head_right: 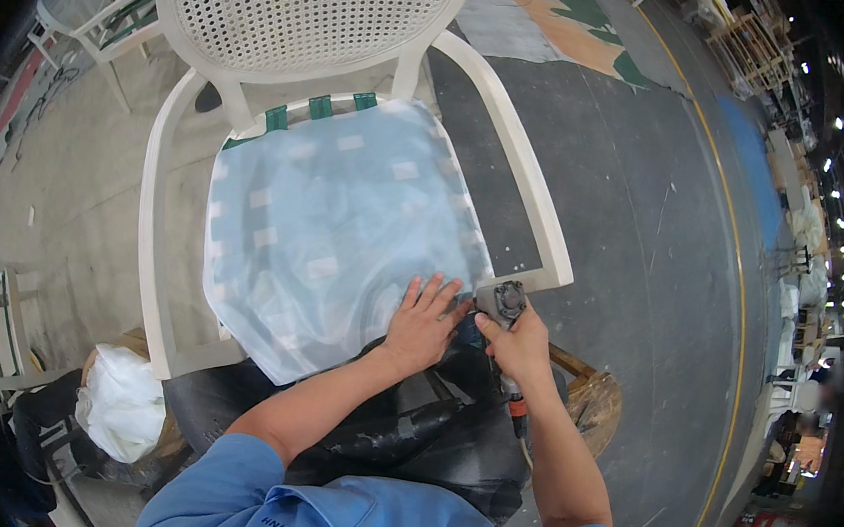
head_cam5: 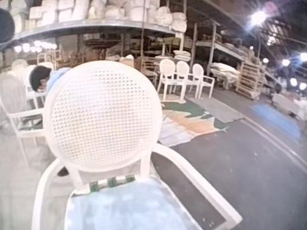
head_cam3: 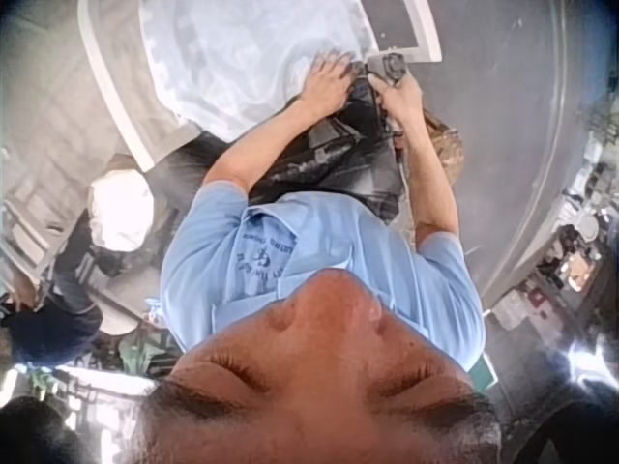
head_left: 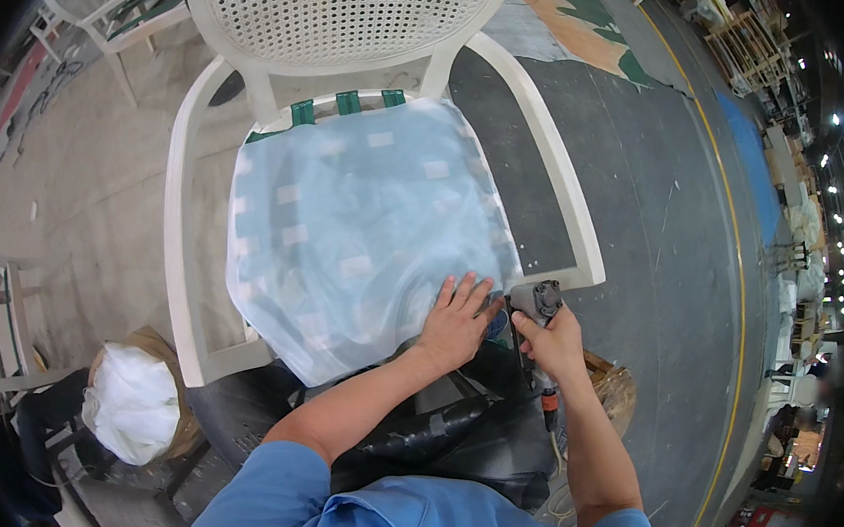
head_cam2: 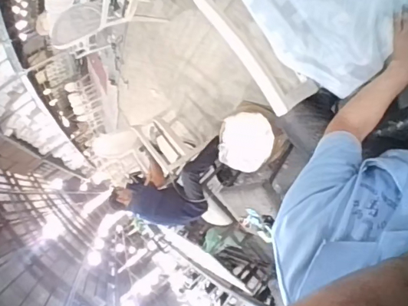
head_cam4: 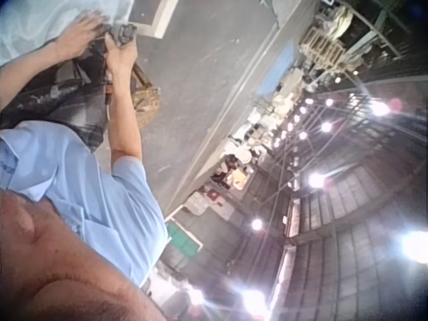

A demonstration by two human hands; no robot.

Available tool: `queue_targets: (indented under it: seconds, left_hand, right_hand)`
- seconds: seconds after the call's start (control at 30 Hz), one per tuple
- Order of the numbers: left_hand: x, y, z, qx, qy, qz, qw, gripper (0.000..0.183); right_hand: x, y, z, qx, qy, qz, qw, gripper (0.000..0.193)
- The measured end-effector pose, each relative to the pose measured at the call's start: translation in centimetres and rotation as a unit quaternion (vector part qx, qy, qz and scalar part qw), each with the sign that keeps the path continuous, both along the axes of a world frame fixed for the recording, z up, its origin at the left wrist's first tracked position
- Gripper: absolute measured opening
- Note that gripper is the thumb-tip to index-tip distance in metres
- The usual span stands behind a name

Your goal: The person places a light blue fabric over the seat of a white plastic chair and secures it using a staple gun. The person repeatedly staples the fabric along the edges of the seat frame, adjusts the fabric, and repositions the chair to access different sides.

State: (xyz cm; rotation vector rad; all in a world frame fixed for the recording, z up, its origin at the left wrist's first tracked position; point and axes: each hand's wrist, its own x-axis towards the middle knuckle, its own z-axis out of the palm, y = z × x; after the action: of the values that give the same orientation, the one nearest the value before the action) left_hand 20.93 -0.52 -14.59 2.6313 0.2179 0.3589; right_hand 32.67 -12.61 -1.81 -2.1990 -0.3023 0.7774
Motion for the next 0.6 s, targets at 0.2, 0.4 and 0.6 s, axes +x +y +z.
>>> queue_targets:
  seconds: [0.2,0.4,0.6]
  left_hand:
    - [-0.1,0.0,-0.1,-0.006,-0.008,-0.003,1.000,0.058]
    - [-0.1,0.2,-0.2,-0.010,0.001,-0.010,1.000,0.058]
    - [-0.2,0.2,-0.4,-0.016,0.001,-0.007,1.000,0.059]
  right_hand:
    - [0.2,0.1,-0.8,-0.018,0.000,-0.002,1.000,0.031]
    - [0.3,0.2,-0.5,-0.019,0.025,-0.011,0.999,0.036]
    - [0.9,-0.6,0.6,0.016,0.040,-0.027,0.999,0.031]
